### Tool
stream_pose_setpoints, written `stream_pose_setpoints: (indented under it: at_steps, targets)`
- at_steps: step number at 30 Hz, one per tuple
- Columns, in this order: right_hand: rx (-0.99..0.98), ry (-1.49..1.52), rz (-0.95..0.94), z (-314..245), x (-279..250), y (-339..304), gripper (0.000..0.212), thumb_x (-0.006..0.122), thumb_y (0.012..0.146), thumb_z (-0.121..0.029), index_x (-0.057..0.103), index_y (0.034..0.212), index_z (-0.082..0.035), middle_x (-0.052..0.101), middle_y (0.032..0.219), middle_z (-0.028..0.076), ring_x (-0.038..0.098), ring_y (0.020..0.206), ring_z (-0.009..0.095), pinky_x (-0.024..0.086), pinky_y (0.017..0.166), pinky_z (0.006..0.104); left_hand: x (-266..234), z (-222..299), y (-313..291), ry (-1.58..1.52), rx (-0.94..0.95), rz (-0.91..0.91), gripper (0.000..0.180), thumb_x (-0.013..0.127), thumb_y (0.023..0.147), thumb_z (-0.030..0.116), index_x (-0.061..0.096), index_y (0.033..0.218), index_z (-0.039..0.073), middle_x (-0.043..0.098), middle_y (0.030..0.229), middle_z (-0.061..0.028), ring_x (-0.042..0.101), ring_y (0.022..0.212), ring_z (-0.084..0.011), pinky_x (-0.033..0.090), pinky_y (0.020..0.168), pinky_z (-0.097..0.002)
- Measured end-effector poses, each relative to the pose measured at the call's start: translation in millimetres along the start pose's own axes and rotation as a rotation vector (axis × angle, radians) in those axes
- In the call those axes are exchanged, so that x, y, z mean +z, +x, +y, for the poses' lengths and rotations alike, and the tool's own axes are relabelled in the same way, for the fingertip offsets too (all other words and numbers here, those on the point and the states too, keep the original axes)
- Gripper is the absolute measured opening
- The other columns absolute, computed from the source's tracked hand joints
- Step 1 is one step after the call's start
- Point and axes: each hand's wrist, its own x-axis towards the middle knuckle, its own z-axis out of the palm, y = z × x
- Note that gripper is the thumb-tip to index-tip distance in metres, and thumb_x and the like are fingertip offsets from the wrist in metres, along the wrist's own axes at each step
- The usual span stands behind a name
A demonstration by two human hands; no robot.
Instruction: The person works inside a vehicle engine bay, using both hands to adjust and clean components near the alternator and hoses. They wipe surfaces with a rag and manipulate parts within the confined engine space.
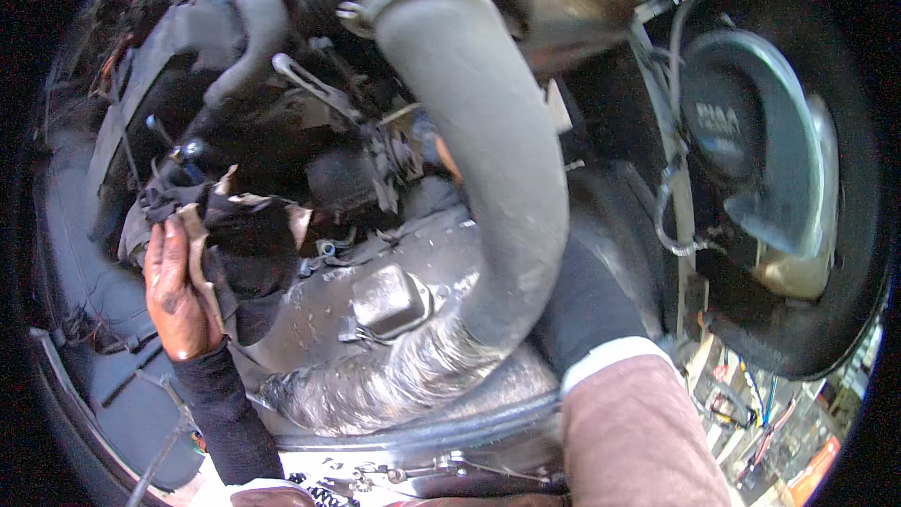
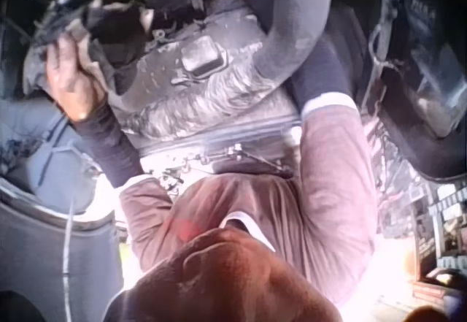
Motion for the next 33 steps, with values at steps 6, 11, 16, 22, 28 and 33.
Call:
stream_pose_setpoints:
  at_steps: [6,11,16,22,28,33]
  targets:
    - [-0.185,0.458,0.152,81,136,115,0.027,0.062,0.079,-0.022,0.068,0.086,0.003,0.065,0.095,0.026,0.064,0.087,0.038,0.05,0.078,0.0447,-43,-4,-12,0.247,-0.051,0.212,0.046,0.054,0.098,0.024,0.048,0.133,-0.007,0.055,0.13,-0.014,0.052,0.119,-0.019,0.037,0.104,-0.0318]
    - [-0.095,0.697,-0.295,84,175,92,0.021,0.051,0.078,-0.012,0.067,0.086,0.0,0.064,0.092,0.017,0.06,0.082,0.028,0.049,0.076,0.0393,-47,0,-42,0.151,-0.103,0.221,0.045,0.055,0.098,0.026,0.051,0.129,-0.005,0.058,0.126,-0.0113,0.055,0.114,-0.0186,0.039,0.102,-0.0322]
    - [0.58,1.958,-0.587,15,134,50,0.02,0.056,0.083,0.002,0.063,0.101,0.002,0.064,0.102,0.009,0.061,0.096,0.022,0.047,0.093,0.0349,-45,-1,-63,0.151,-0.145,0.264,0.044,0.055,0.097,0.031,0.055,0.126,-0.003,0.06,0.122,-0.0117,0.059,0.109,-0.0213,0.045,0.097,-0.0345]
    - [0.62,1.878,-0.865,53,118,88,0.012,0.061,0.091,-0.006,0.065,0.102,-0.004,0.068,0.102,0.008,0.063,0.093,0.022,0.048,0.085,0.0379,-1,-5,-53,0.097,-0.176,0.097,0.041,0.054,0.098,0.031,0.057,0.122,-0.002,0.063,0.116,-0.0125,0.062,0.103,-0.0219,0.048,0.094,-0.0345]
    - [0.725,1.578,-0.764,10,107,63,0.023,0.069,0.087,-0.015,0.064,0.107,-0.004,0.067,0.107,0.008,0.061,0.096,0.025,0.046,0.088,0.0404,12,7,-58,0.089,-0.11,0.149,0.035,0.052,0.099,0.027,0.057,0.119,-0.001,0.064,0.114,-0.011,0.062,0.102,-0.0207,0.048,0.092,-0.0342]
    - [0.713,1.609,-0.632,-10,92,42,0.029,0.072,0.086,-0.018,0.064,0.11,-0.003,0.066,0.109,0.009,0.061,0.097,0.025,0.046,0.087,0.0397,5,4,-62,0.055,-0.118,0.148,0.035,0.052,0.099,0.027,0.057,0.12,-0.001,0.064,0.114,-0.0111,0.062,0.102,-0.0211,0.049,0.092,-0.0349]
